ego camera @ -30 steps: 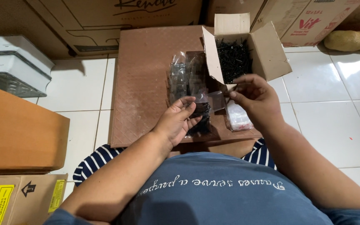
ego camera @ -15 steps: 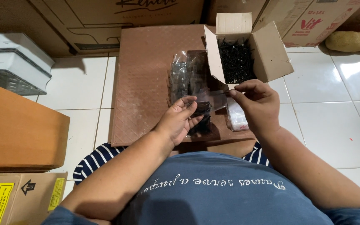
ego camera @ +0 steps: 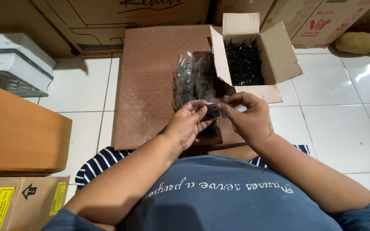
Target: The person sorts through black cable ties in a cardboard box and places them into small plastic bags by hand on a low table.
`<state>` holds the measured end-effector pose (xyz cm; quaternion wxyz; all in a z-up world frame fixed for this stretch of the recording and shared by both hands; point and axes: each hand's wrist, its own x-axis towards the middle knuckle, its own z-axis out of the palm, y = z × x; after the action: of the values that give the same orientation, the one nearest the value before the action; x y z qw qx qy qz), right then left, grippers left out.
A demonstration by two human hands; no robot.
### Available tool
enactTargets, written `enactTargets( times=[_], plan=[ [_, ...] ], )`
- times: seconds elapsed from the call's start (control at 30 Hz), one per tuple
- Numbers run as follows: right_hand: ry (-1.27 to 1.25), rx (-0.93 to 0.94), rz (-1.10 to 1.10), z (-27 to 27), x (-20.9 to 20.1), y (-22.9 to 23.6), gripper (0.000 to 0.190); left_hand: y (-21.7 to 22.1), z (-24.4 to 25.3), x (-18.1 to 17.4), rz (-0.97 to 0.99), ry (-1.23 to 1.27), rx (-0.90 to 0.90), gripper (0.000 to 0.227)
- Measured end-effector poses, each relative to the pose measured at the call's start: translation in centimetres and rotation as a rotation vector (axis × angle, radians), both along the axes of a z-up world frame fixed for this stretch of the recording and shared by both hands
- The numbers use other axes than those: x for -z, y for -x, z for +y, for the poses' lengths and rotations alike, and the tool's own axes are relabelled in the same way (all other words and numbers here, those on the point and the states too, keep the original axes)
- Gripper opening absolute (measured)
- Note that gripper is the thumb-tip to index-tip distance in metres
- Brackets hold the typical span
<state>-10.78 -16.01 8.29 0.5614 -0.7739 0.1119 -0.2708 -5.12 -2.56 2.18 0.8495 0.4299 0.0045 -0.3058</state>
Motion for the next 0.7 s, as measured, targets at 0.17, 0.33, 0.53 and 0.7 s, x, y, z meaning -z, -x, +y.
enactTargets(
  times=[0.17,0.33,0.53,0.7],
  plan=[
    [-0.141,-0.254,-0.047,-1.8,2.4,-0.9,0.010,-0.2,0.4,0.0,0.021,0.034,-0.036,0.015],
    [-0.127,-0.305,-0.127,-2.3,1.3,-0.4,0.044,-0.6,0.5,-0.6,0.042,0.103,-0.078,0.013],
    [-0.088,-0.291,0.218,-1.1,1.2,-0.9,0.026,-0.5,0.3,0.5,0.050,0.088,-0.005,0.016],
    [-0.222,-0.289,0.253,-0.6,-1.7,0.0,0.013,0.2,1.0,-0.3,-0.123,-0.116,0.121,0.036]
  ],
)
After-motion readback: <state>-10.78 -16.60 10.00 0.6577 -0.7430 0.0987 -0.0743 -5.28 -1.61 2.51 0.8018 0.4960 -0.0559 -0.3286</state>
